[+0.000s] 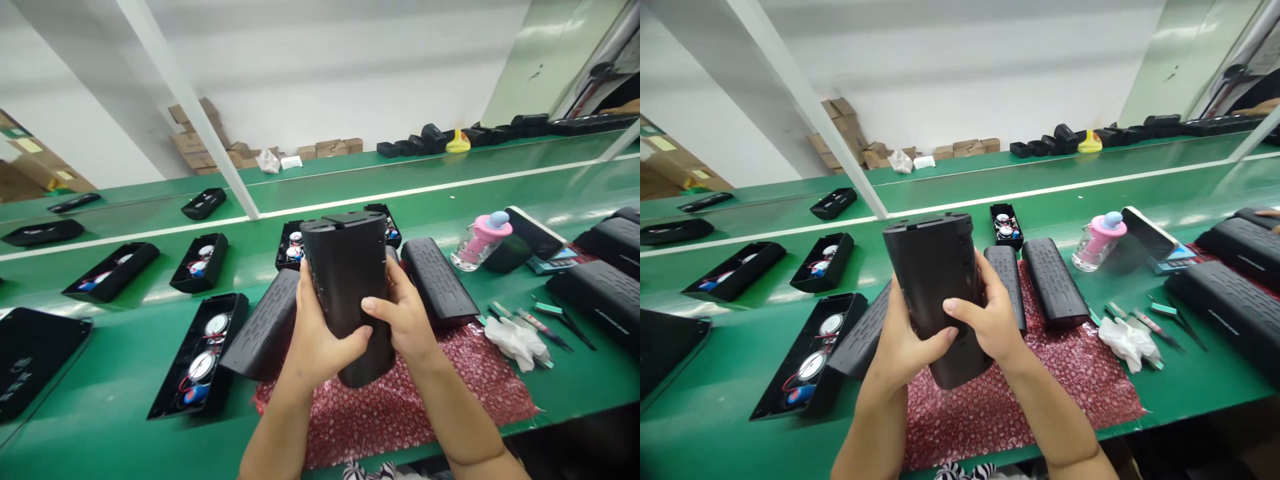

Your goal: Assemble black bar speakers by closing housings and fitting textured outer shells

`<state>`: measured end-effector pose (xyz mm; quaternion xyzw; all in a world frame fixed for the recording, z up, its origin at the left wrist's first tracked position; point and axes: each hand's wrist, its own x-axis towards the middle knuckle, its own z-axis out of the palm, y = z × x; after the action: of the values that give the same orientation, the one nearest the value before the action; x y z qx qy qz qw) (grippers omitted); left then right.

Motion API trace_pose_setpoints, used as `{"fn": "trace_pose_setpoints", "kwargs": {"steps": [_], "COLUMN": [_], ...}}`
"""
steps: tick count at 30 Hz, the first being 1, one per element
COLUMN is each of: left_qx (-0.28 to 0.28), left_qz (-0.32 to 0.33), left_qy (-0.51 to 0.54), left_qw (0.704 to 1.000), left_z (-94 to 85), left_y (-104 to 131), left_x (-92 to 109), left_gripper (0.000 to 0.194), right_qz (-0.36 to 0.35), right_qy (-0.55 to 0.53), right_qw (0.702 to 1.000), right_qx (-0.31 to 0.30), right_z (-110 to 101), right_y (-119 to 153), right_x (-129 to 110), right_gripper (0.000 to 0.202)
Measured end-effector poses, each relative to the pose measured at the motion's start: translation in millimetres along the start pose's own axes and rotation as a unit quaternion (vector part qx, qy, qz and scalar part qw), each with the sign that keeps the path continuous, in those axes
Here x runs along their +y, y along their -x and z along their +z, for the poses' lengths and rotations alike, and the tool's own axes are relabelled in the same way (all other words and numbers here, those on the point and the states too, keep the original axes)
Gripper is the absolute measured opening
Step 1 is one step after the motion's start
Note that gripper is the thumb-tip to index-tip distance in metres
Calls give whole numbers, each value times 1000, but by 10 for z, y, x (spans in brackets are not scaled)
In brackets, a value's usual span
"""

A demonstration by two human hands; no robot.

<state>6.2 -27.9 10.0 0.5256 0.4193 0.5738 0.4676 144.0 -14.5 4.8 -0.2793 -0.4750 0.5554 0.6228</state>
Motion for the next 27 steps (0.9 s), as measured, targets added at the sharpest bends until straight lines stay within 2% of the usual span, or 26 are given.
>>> {"fn": "trace_pose_setpoints", "kwargs": {"steps": [3, 7, 9, 14, 18, 22, 27], "left_qx": [-12, -41, -50, -119, -99, -83, -81], "left_qz": [39, 75, 82, 53, 82, 71, 60], "left_qy": [-23, -20, -23, -14, -14, -22, -50], "left_qw": [999, 996, 995, 991, 992, 994, 994], "left_z": [32, 31, -5, -105, -84, -73, -155], "left_y": [-95, -188, -199, -167, -147, -90, 1], "left_x": [-45, -112, -144, -153, -86, -39, -5], "left_gripper": [108, 89, 88, 101, 100, 93, 92], "right_qz": [-16, -33, -29, -22, -29, -29, -15], "right_qy": [66, 94, 94, 102, 137, 150, 193], "right_qw": [997, 993, 993, 992, 986, 984, 979], "right_qx": [34, 57, 60, 77, 88, 88, 66], "right_z": [32, 86, 99, 138, 188, 219, 208], "right_y": [-8, -6, 4, 81, 157, 256, 382], "right_x": [12, 25, 20, -16, -10, 23, 16], "right_gripper": [71, 70, 72, 80, 85, 91, 109]}}
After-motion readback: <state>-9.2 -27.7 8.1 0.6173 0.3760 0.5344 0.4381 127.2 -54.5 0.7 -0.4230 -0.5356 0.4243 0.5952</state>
